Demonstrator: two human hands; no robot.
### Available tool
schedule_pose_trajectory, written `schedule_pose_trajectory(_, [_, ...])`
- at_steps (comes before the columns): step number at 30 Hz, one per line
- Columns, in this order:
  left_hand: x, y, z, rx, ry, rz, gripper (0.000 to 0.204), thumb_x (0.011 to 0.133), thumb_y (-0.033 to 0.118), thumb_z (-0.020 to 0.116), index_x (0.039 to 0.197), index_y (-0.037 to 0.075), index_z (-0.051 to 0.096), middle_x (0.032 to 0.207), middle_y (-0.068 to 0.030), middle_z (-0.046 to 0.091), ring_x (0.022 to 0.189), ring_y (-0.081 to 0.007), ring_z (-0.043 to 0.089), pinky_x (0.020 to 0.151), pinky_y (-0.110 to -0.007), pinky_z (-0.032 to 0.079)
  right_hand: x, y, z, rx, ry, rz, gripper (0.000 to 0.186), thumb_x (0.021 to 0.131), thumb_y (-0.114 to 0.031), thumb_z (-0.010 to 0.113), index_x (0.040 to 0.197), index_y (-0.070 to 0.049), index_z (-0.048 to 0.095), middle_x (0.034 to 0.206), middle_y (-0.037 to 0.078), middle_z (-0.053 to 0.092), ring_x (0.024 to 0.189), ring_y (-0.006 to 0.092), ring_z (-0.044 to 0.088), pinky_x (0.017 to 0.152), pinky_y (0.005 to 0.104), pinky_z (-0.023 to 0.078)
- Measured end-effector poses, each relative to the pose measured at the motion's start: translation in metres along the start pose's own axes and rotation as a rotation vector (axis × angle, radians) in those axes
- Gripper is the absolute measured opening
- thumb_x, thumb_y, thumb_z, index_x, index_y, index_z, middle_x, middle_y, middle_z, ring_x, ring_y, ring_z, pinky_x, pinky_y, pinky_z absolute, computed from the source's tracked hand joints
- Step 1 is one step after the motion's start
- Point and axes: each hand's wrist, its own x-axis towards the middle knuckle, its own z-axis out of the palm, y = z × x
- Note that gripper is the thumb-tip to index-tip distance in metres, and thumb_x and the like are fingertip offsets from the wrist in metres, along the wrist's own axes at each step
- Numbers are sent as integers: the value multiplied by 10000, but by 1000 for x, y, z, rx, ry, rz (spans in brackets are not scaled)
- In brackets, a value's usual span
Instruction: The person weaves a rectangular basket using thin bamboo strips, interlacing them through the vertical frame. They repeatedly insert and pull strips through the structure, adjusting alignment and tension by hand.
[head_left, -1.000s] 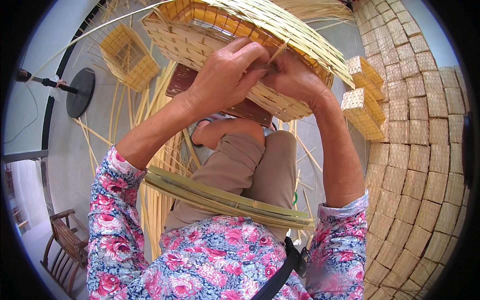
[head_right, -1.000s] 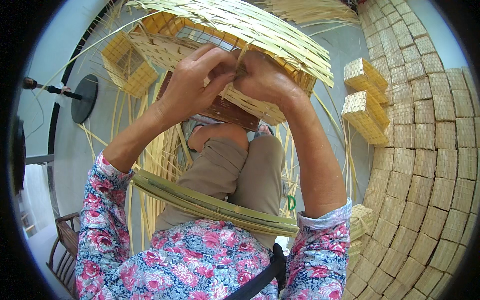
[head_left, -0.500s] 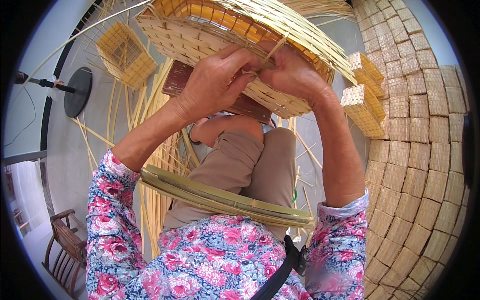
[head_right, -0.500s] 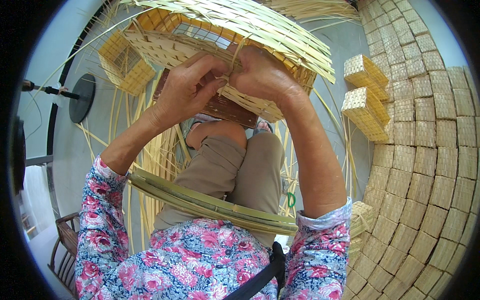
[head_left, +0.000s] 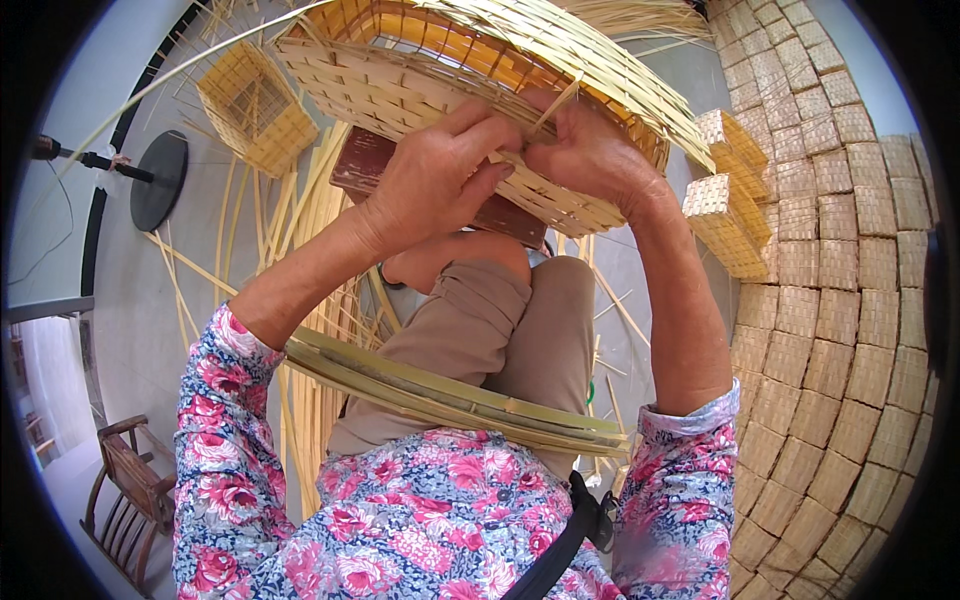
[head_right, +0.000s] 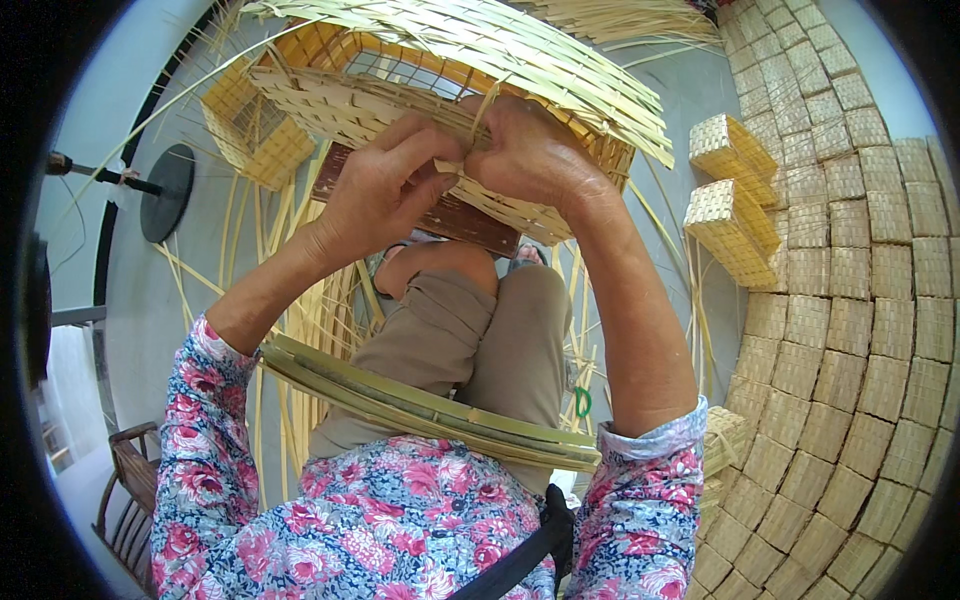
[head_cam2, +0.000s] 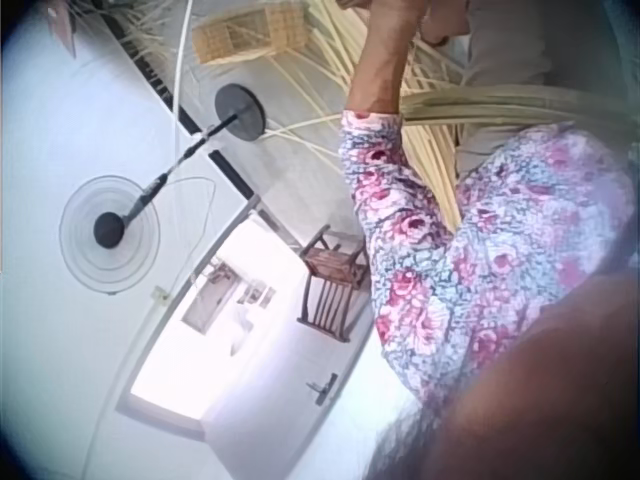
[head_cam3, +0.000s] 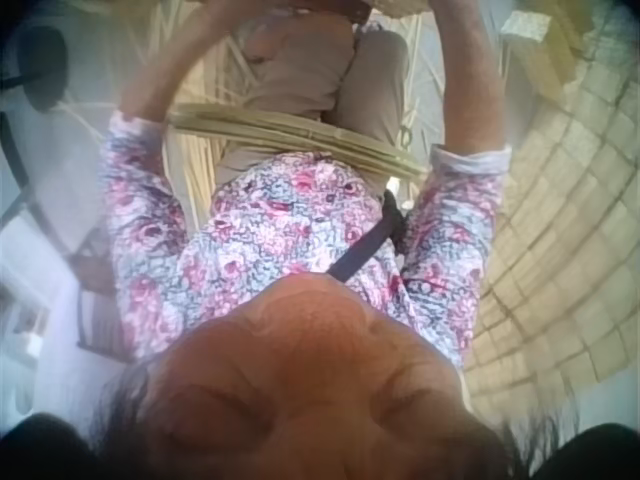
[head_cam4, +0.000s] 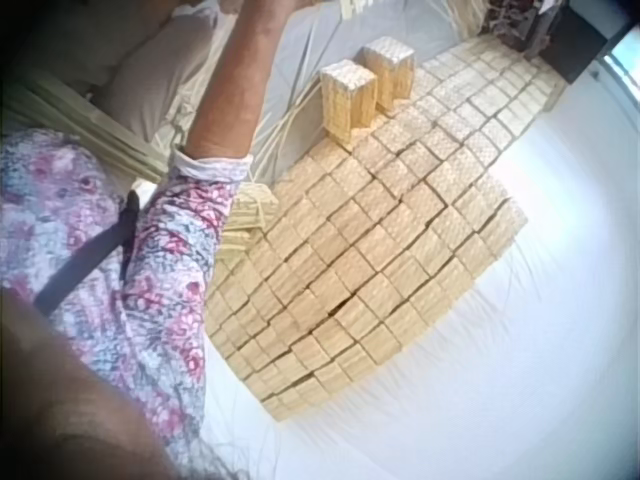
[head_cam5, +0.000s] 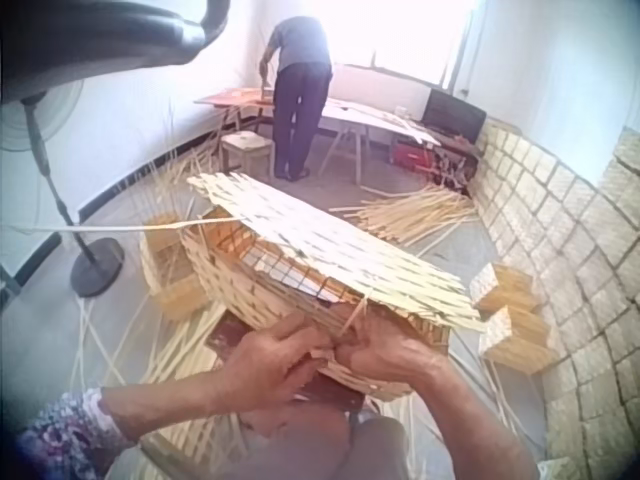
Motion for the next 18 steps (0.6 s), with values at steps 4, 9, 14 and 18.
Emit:
schedule_pose_trajectory(4, [-10, -1, 12, -10, -19, 21, 253, 835, -40, 696, 1066, 40, 628, 992, -112, 607, 796, -258, 696, 660, -344, 560, 0, 1, 1, -23, 13, 21, 465, 740, -130, 635, 1191, -26, 681, 911, 247, 724, 874, 377, 701, 794, 427, 532])
schedule_pose_trajectory(9, [-10, -5, 15, 6, -73, 52, 205, 843, 23, 713, 1031, 54, 636, 962, -120, 611, 794, -309, 678, 658, -389, 550, 1, -7, -3, -12, -39, 55, 480, 726, -131, 624, 1189, -14, 671, 924, 259, 714, 898, 396, 688, 815, 434, 528])
schedule_pose_trajectory(14, [-27, -7, 36, -29, -272, 39, 151, 853, 105, 698, 983, 52, 643, 925, -130, 622, 841, -364, 637, 717, -446, 527, 0, -11, -3, -6, -5, 70, 437, 727, -121, 610, 1138, 11, 680, 901, 268, 708, 857, 404, 685, 800, 439, 530])
schedule_pose_trajectory(18, [-46, -12, 59, 1, -332, 100, 131, 848, 117, 686, 952, 48, 646, 933, -130, 624, 890, -369, 622, 787, -461, 514, 1, -22, -11, -85, -124, 149, 549, 767, -163, 585, 1290, 3, 608, 961, 205, 724, 881, 277, 685, 826, 367, 531])
